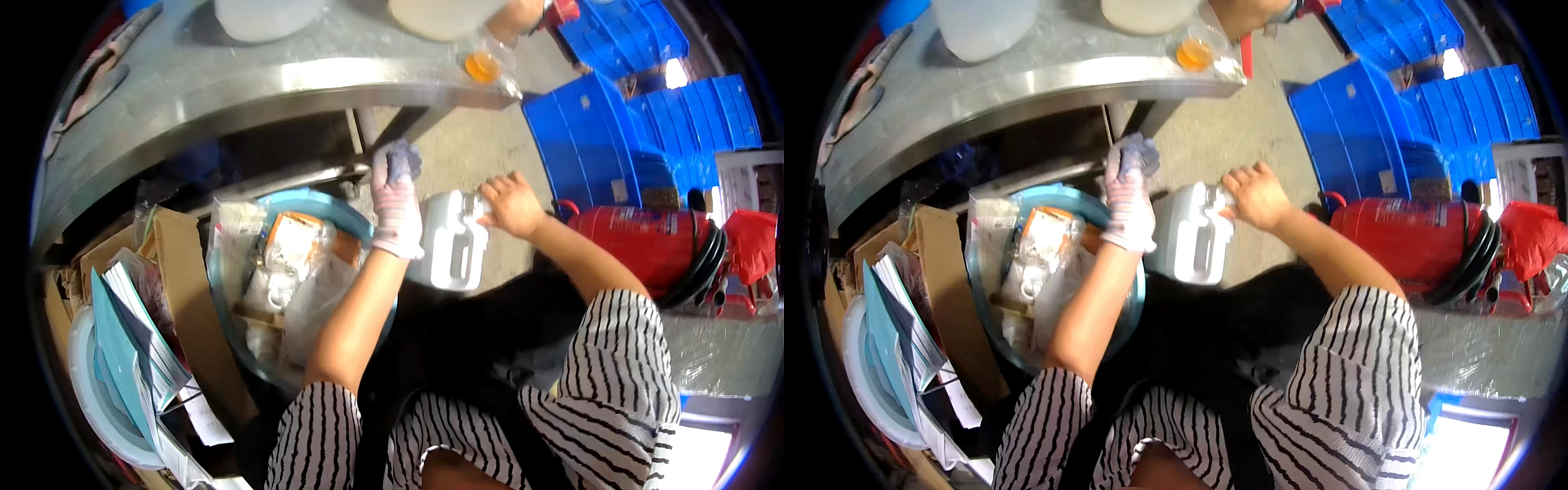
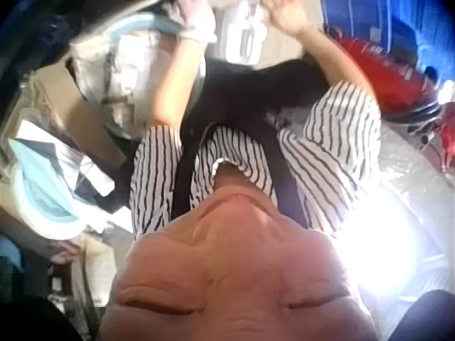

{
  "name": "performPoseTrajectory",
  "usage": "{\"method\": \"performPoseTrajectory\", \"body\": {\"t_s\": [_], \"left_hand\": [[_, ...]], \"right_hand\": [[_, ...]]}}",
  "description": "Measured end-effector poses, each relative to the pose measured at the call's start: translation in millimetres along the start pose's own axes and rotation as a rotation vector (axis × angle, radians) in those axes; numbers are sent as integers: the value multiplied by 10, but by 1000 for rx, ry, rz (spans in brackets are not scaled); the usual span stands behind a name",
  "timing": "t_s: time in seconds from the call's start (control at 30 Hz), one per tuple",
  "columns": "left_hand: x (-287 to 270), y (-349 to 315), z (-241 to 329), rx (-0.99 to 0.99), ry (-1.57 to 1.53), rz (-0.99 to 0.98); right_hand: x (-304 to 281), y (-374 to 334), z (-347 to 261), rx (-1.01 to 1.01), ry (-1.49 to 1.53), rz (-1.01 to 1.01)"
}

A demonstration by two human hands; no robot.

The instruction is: The person pours a yellow liquid from a large white plastic jug into a small measuring cup. They then wipe the rim of the jug with a white tissue and place the tissue on the table. The person repeats the pouring process into the same cup.

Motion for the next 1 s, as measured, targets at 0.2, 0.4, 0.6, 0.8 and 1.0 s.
{"method": "performPoseTrajectory", "body": {"t_s": [0.2, 0.4, 0.6, 0.8, 1.0], "left_hand": [[208, 18, -46, 89, -128, -125], [-17, 30, -62, 82, -35, -64], [-16, 62, 28, 98, -28, -43], [96, 12, 5, 80, -27, -48], [179, 17, -13, 78, -45, -54]], "right_hand": [[218, -203, -119, 204, 270, 357], [-360, -455, -19, 258, 455, 405], [-618, -622, 8, 394, 678, 481], [-503, -619, 4, 399, 768, 540], [-483, -596, 46, 346, 761, 711]]}}
Point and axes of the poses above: each hand's wrist, its own y-axis towards the middle knuckle, its own x-axis out of the palm, z = x × y, the point moved 4 cm from there along y, towards the middle knuckle, and after that the axes turned 5 degrees about -z, right-handed, at the moved point
